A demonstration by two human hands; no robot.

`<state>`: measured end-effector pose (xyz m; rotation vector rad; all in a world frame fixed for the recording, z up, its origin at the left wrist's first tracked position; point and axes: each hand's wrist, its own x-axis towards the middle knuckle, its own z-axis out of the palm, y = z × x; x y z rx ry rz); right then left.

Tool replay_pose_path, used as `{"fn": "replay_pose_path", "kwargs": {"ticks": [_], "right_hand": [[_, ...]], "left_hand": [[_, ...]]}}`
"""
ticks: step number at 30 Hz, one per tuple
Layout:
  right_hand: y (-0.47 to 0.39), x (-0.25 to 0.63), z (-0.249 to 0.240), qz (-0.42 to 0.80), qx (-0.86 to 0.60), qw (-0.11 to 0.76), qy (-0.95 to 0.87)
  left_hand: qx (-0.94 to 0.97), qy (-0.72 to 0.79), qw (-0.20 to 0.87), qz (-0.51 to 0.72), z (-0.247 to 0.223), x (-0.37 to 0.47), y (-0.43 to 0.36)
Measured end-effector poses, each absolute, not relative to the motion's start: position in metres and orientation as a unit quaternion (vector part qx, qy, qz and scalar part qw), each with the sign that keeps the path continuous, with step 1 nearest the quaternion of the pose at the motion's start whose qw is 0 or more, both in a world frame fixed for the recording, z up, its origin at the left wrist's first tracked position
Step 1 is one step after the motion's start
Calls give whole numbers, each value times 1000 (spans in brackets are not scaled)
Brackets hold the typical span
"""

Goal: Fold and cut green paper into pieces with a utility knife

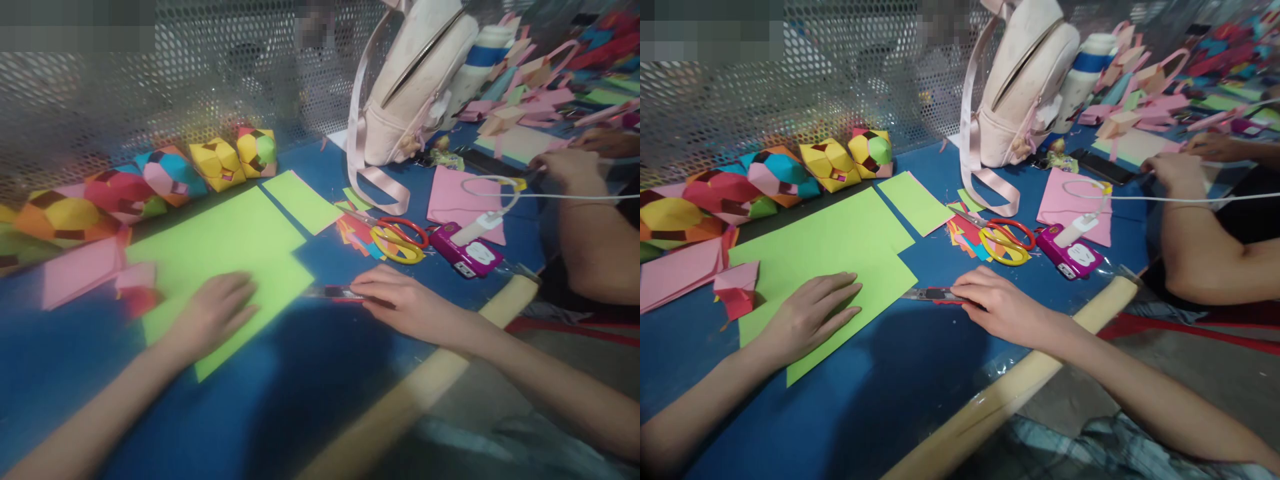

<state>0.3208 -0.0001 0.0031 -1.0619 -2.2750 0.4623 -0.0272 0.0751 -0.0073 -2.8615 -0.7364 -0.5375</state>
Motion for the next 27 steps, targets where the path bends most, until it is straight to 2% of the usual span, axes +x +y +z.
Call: {"fn": "replay_pose_path", "kwargs": {"ticks": [27], "right_hand": [[-6,301,4,191,-378,283,-860]], "left_hand": [[-948,-269,42,-162,-7,-28,73]]}}
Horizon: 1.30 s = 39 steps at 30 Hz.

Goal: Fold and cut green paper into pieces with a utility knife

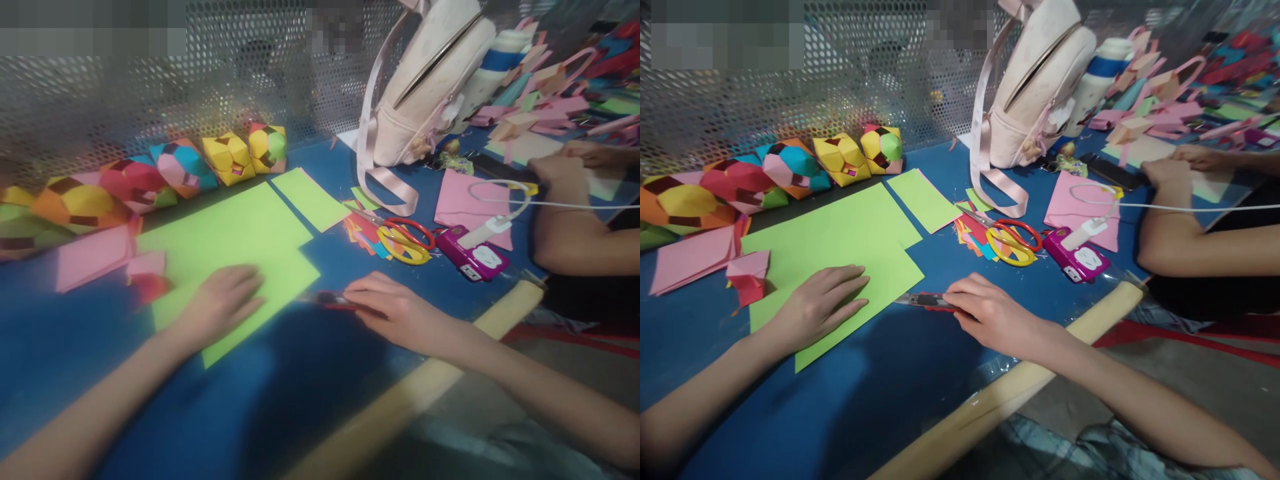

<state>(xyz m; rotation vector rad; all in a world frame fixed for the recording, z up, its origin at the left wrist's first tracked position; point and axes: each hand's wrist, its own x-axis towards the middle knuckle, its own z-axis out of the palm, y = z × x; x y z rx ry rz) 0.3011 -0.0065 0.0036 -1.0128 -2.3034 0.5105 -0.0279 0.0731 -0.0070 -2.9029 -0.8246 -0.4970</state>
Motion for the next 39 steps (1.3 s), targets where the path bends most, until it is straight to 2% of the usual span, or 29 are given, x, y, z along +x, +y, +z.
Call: {"fn": "replay_pose_path", "kwargs": {"ticks": [39], "right_hand": [[-10,274,7,212,-344,241,-882]], "left_hand": [[-947,-276,50,-157,-6,-21,70]]}}
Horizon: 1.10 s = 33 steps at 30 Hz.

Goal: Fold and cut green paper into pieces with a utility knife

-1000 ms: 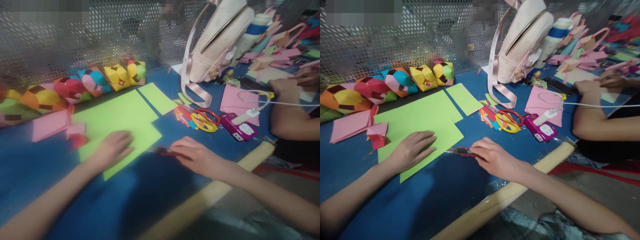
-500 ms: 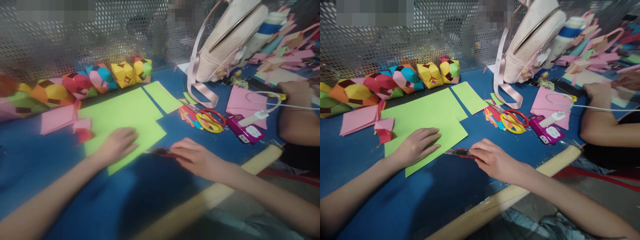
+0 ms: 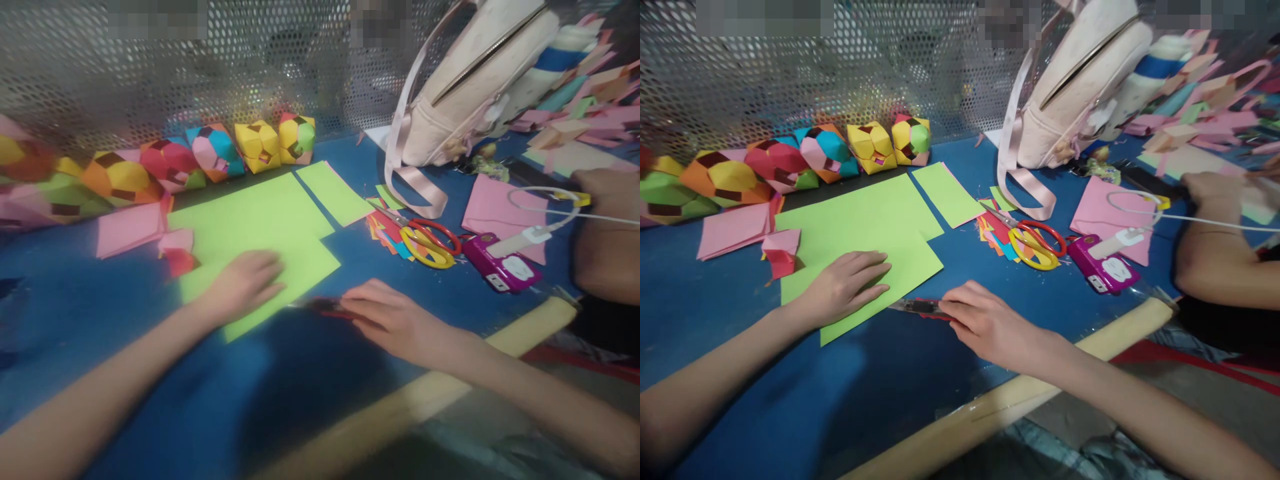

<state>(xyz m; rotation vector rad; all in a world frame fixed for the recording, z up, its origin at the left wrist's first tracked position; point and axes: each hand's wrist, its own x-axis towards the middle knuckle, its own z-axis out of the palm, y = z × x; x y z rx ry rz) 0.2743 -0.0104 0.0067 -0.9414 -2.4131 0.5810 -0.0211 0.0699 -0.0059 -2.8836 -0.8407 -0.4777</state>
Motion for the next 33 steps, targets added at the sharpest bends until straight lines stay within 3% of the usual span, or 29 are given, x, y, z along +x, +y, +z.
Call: {"fn": "replay_pose_path", "kwargs": {"ticks": [33], "right_hand": [[-13,252,8,211,-307,232,-899]], "left_hand": [[-947,-272,53,-165,-6,-18,68]]}}
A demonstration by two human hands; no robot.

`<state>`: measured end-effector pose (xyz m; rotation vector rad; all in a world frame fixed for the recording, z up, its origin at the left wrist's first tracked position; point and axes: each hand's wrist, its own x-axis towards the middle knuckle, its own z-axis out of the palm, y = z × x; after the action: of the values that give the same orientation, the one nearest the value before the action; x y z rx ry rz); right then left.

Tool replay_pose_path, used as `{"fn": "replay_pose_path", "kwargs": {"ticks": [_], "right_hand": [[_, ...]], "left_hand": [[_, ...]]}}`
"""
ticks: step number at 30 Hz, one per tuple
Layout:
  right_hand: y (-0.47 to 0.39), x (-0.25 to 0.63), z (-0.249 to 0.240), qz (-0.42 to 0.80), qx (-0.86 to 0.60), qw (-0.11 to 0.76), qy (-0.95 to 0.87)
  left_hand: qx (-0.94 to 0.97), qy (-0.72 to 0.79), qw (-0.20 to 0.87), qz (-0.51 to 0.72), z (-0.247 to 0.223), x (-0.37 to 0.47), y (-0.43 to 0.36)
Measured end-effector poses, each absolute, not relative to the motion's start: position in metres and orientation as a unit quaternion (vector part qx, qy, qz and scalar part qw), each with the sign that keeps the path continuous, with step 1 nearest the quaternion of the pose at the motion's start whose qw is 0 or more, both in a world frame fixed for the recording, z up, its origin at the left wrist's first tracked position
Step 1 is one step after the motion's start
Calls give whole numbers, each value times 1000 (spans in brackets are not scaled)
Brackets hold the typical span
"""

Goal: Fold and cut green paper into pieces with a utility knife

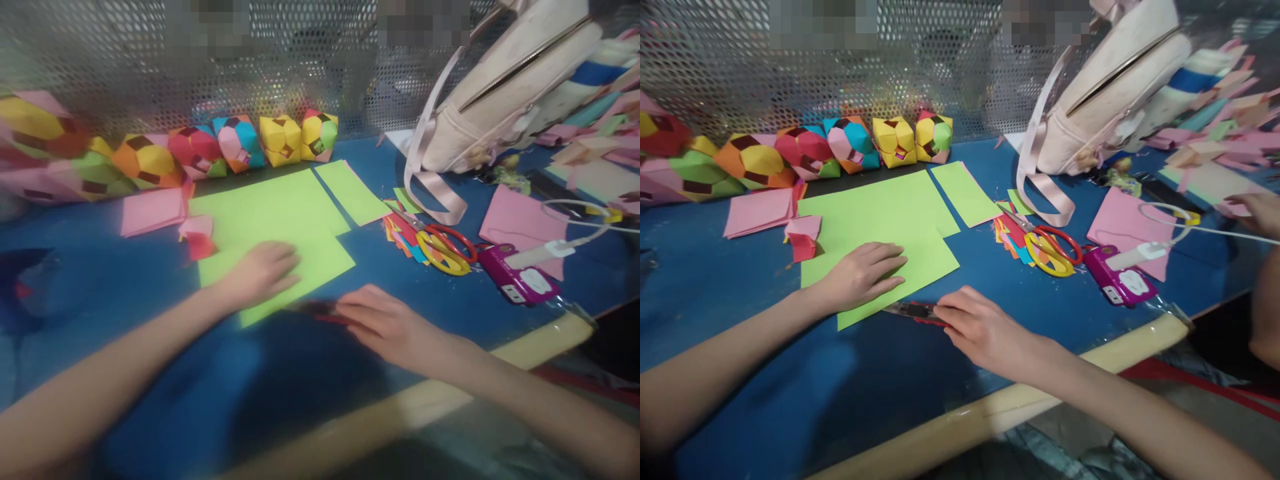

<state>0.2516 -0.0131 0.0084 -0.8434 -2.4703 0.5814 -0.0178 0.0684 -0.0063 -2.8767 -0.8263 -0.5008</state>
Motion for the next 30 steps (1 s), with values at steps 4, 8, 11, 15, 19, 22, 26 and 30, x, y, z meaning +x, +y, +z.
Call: {"fn": "replay_pose_path", "kwargs": {"ticks": [4,8,11,15,19,22,26,30], "right_hand": [[-13,249,9,213,-306,226,-900],[-13,247,10,220,-299,219,-902],[-13,247,10,225,-300,214,-902],[-14,246,10,234,-299,209,-901],[-15,246,11,244,-307,195,-899],[-16,245,11,242,-303,200,-900],[-17,243,11,240,-290,211,-902],[-18,243,12,244,-287,208,-903]], "left_hand": [[-948,-266,51,-169,-7,-18,69],[-948,-264,52,-172,-8,-18,70],[-948,-268,50,-165,-8,-18,69],[-948,-275,43,-156,-8,-18,68],[-948,-275,38,-156,-8,-19,68],[-948,-275,43,-156,-8,-19,68],[-947,-271,51,-165,-8,-18,68],[-946,-267,56,-175,-11,-19,69]]}}
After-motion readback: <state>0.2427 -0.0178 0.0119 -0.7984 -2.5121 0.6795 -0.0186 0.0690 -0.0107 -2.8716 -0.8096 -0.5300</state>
